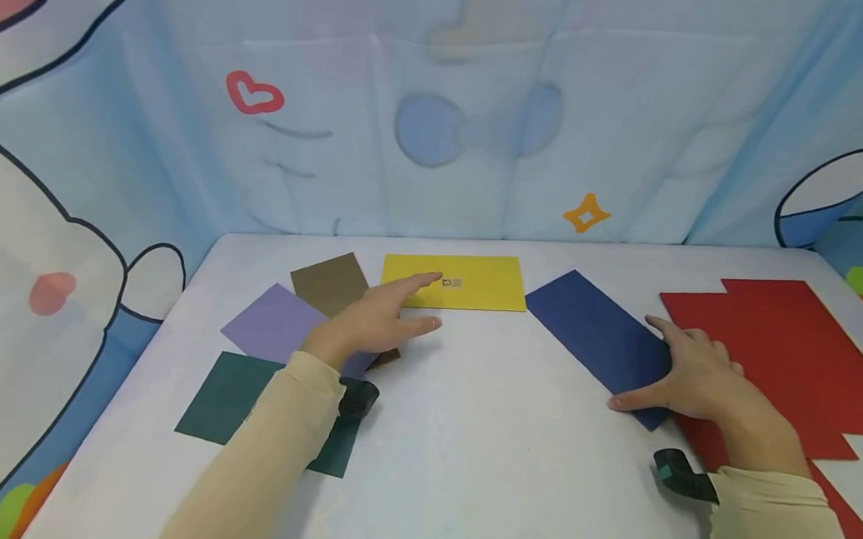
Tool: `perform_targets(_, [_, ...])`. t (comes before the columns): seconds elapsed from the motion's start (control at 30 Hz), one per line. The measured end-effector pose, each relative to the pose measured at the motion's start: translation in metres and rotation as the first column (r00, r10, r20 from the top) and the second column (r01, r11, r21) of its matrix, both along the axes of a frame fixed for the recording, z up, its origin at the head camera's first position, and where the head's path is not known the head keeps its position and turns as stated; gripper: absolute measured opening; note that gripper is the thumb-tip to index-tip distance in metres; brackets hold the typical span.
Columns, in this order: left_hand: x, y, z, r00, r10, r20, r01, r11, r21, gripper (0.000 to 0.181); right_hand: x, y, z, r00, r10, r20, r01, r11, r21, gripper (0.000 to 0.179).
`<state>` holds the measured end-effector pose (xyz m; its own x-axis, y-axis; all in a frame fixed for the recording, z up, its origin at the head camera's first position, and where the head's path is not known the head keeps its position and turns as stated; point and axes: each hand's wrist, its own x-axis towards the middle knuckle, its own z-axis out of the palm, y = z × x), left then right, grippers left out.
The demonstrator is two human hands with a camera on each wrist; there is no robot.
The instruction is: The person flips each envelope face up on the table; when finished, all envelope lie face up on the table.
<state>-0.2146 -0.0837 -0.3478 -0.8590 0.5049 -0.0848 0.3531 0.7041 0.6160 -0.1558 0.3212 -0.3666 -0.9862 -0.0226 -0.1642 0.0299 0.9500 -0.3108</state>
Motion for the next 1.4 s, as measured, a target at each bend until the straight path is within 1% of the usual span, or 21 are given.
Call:
perform_targets(0.1, [0.011, 0.003, 0.003, 0.998, -0.059, -0.024, 0.06, 0.995, 0.081, 0.069, 0.001, 0.002, 0.003, 0.999, 0.032, 0.009, -0.032, 0.999, -0.012, 0.135])
perform_targets(0.17, [0.018, 0.005, 0.004, 0.994, -0.097, -0.048, 0.101, 0.989, 0.109, 0.069, 0.002, 0.005, 0.005, 0.998, 0.054, 0.018, -0.053, 0.998, -0.02, 0.135])
perform_targets(0.23, [0.023, 0.007, 0.004, 0.991, -0.122, -0.058, 0.127, 0.986, 0.104, 0.069, 0.004, 0.008, 0.007, 0.997, 0.072, 0.032, -0.071, 0.997, -0.031, 0.134])
perform_targets(0.37, [0.033, 0.009, 0.001, 0.991, -0.133, -0.03, 0.135, 0.989, 0.066, 0.069, 0.008, 0.012, 0.008, 0.992, 0.114, 0.05, -0.111, 0.992, -0.051, 0.136])
perform_targets(0.43, [0.038, 0.008, -0.001, 0.99, -0.141, -0.017, 0.141, 0.989, 0.053, 0.069, 0.01, 0.011, 0.007, 0.988, 0.144, 0.055, -0.139, 0.986, -0.089, 0.137])
perform_targets(0.5, [0.04, 0.006, -0.003, 0.987, -0.158, -0.017, 0.158, 0.986, 0.045, 0.069, 0.01, 0.01, 0.007, 0.982, 0.183, 0.057, -0.173, 0.975, -0.141, 0.139])
perform_targets(0.6, [0.043, 0.005, -0.005, 0.984, -0.174, -0.022, 0.175, 0.983, 0.05, 0.071, 0.011, 0.007, 0.006, 0.968, 0.244, 0.055, -0.227, 0.948, -0.223, 0.139])
perform_targets(0.7, [0.045, 0.004, -0.006, 0.983, -0.184, -0.018, 0.184, 0.981, 0.065, 0.075, 0.012, 0.002, 0.007, 0.951, 0.306, 0.054, -0.279, 0.917, -0.284, 0.136])
perform_targets(0.77, [0.046, 0.005, -0.007, 0.981, -0.194, -0.01, 0.194, 0.978, 0.071, 0.08, 0.012, -0.002, 0.007, 0.939, 0.341, 0.053, -0.308, 0.897, -0.316, 0.132])
perform_targets(0.83, [0.047, 0.006, -0.008, 0.978, -0.21, -0.005, 0.21, 0.975, 0.07, 0.084, 0.012, -0.007, 0.007, 0.93, 0.363, 0.053, -0.327, 0.886, -0.329, 0.129])
perform_targets(0.93, [0.047, 0.007, -0.01, 0.973, -0.231, -0.007, 0.231, 0.971, 0.062, 0.087, 0.013, -0.015, 0.007, 0.922, 0.382, 0.052, -0.344, 0.876, -0.338, 0.127])
perform_targets(1.07, [0.049, 0.006, -0.014, 0.97, -0.241, -0.011, 0.241, 0.969, 0.044, 0.089, 0.012, -0.028, 0.006, 0.914, 0.402, 0.057, -0.359, 0.866, -0.348, 0.127])
perform_targets(1.27, [0.052, 0.0, -0.019, 0.962, -0.27, -0.045, 0.272, 0.962, 0.025, 0.093, 0.012, -0.042, 0.005, 0.896, 0.44, 0.052, -0.393, 0.842, -0.369, 0.126])
perform_targets(1.4, [0.054, -0.004, -0.02, 0.959, -0.279, -0.051, 0.28, 0.96, 0.021, 0.098, 0.013, -0.053, 0.005, 0.885, 0.463, 0.046, -0.413, 0.828, -0.38, 0.122])
